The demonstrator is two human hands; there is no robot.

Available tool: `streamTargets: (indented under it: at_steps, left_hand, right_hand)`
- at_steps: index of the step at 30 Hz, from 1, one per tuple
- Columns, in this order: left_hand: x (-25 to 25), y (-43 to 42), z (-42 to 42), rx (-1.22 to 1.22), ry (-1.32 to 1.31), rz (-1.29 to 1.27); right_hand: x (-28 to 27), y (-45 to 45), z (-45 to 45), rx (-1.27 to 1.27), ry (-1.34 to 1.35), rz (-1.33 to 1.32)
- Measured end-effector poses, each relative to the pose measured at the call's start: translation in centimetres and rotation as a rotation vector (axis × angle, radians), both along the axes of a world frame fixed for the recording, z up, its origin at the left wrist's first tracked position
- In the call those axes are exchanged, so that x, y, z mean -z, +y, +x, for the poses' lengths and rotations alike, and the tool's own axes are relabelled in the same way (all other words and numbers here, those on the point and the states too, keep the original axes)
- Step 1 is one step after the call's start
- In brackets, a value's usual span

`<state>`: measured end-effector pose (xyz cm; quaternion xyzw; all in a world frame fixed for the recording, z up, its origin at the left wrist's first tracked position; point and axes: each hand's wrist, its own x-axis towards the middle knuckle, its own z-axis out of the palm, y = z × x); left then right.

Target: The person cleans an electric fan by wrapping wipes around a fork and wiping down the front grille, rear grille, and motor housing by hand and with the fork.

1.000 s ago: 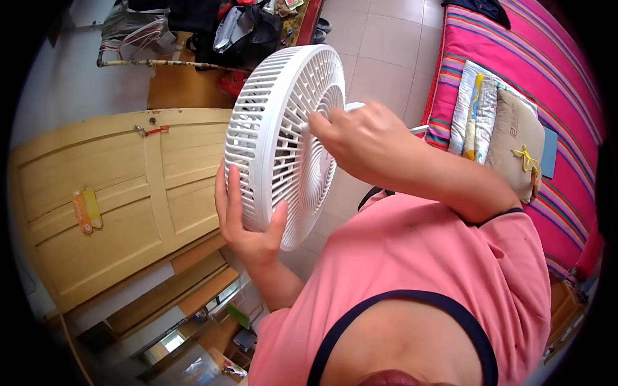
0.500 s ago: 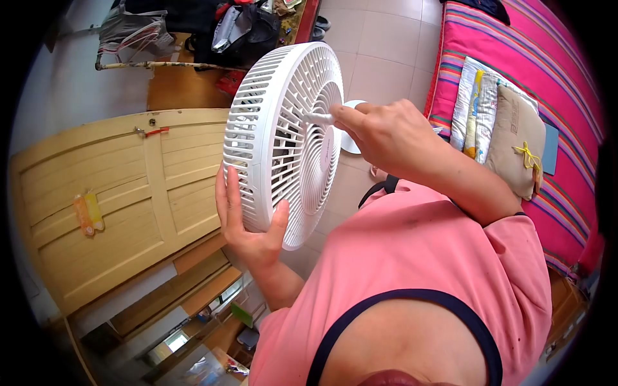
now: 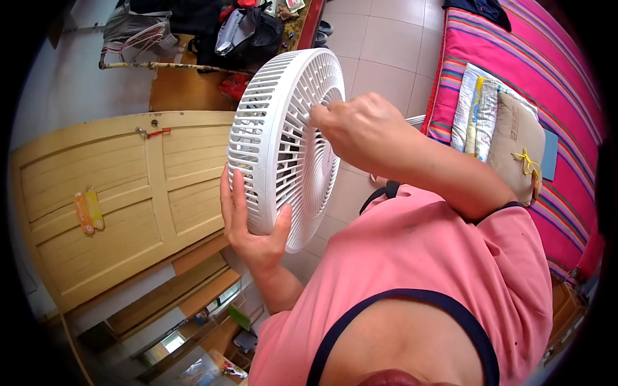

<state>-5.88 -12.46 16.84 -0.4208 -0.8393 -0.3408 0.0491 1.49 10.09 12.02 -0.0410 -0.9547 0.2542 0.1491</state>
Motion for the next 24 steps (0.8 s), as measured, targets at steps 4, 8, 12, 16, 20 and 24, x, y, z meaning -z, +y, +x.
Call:
streamTargets:
  at_steps: [4,8,12,16,20,24]
  left_hand:
    - [0.1,0.2,0.3,-0.022,-0.019,0.013]
    - [0.3,0.2,0.2,-0.051,-0.017,0.029]
    - [0.3,0.5,0.4,-0.06,-0.012,0.025]
    - [0.3,0.5,0.4,-0.08,-0.038,0.035]
    - [0.3,0.5,0.3,-0.059,-0.02,0.03]
    - [0.3,0.7,0.4,-0.054,-0.015,0.036]
  right_hand:
    - [1.0,1.1,1.9,0.029,-0.005,-0.134]
    - [1.5,2.4,4.6,0.181,-0.045,-0.193]
    - [1.5,0.6,5.5,0.123,-0.008,-0.237]
    - [1.3,-0.6,5.4,0.023,-0.021,-0.195]
    - [1.0,-0.8,4.9,0.022,0.042,-0.114]
    - [0.2,-1.0,4.2,0.008,0.054,-0.05]
